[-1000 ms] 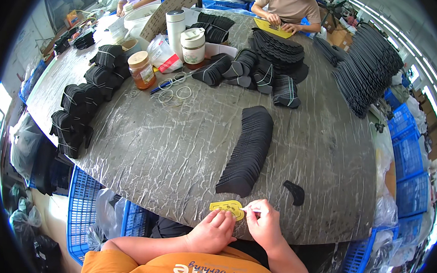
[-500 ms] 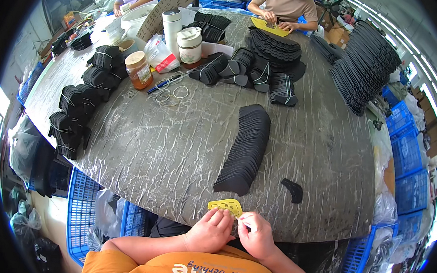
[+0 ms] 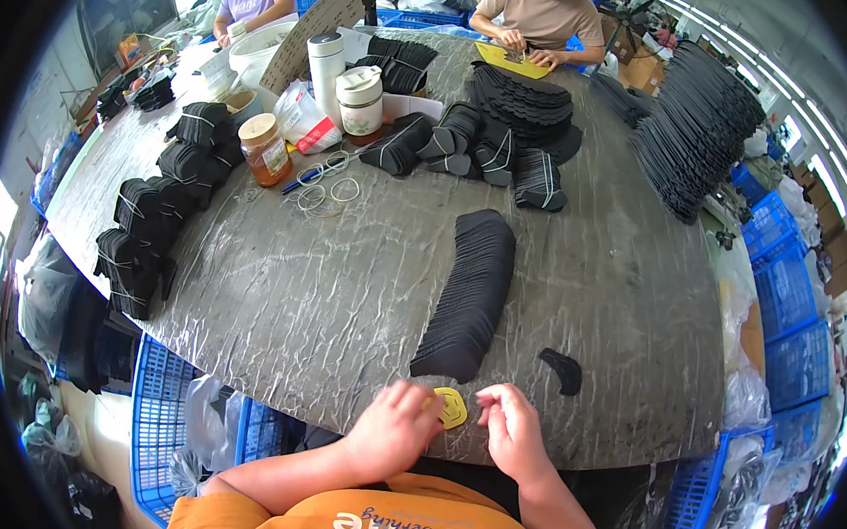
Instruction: The person removes a rubber band from a bundle of fabric pieces and spreads them out on the table. The person then marks each fabric piece using a template and a pen.
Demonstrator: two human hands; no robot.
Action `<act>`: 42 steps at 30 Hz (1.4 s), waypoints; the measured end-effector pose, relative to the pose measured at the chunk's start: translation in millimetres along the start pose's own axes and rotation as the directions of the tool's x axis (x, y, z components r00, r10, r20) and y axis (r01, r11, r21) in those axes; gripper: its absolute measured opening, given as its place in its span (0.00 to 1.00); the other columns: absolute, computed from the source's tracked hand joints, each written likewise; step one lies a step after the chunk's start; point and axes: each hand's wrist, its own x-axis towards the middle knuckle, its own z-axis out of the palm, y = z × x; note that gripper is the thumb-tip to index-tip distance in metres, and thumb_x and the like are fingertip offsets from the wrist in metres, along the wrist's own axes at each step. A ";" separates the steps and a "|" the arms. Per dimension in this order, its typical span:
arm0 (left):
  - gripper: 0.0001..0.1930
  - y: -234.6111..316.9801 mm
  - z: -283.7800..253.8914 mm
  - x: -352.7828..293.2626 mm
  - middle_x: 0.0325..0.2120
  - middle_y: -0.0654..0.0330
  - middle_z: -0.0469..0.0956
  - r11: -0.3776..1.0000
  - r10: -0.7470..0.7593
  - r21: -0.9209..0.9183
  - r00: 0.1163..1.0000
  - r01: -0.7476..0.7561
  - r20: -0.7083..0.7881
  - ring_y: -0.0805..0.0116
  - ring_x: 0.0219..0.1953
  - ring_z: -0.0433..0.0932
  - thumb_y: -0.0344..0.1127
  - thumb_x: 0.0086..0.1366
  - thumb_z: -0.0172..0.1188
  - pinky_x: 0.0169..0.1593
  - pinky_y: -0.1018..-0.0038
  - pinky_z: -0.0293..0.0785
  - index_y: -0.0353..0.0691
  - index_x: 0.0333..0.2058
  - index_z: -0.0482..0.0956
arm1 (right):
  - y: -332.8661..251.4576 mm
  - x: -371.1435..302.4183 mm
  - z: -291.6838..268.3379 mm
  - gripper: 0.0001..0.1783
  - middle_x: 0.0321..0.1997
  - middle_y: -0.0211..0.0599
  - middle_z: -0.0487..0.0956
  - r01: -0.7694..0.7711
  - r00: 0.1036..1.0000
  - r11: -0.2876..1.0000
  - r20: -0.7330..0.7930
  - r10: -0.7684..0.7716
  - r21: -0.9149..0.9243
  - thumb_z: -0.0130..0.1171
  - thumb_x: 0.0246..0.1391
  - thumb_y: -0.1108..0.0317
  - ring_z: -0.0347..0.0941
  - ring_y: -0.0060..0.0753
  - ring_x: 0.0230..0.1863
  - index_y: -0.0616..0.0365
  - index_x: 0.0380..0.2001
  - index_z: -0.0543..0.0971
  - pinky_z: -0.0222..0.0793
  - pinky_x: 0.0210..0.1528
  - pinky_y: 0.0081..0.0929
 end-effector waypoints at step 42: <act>0.11 -37.3 19.7 -24.5 0.29 0.67 0.77 0.594 -0.508 -0.775 0.848 0.218 -0.151 0.79 0.33 0.76 0.21 0.57 0.69 0.39 0.80 0.73 0.38 0.34 0.75 | -1.3 41.3 -39.8 0.19 0.46 0.32 0.75 0.171 0.967 0.756 -0.040 -0.253 -0.632 0.73 0.43 0.63 0.78 0.40 0.41 0.46 0.42 0.81 0.78 0.39 0.36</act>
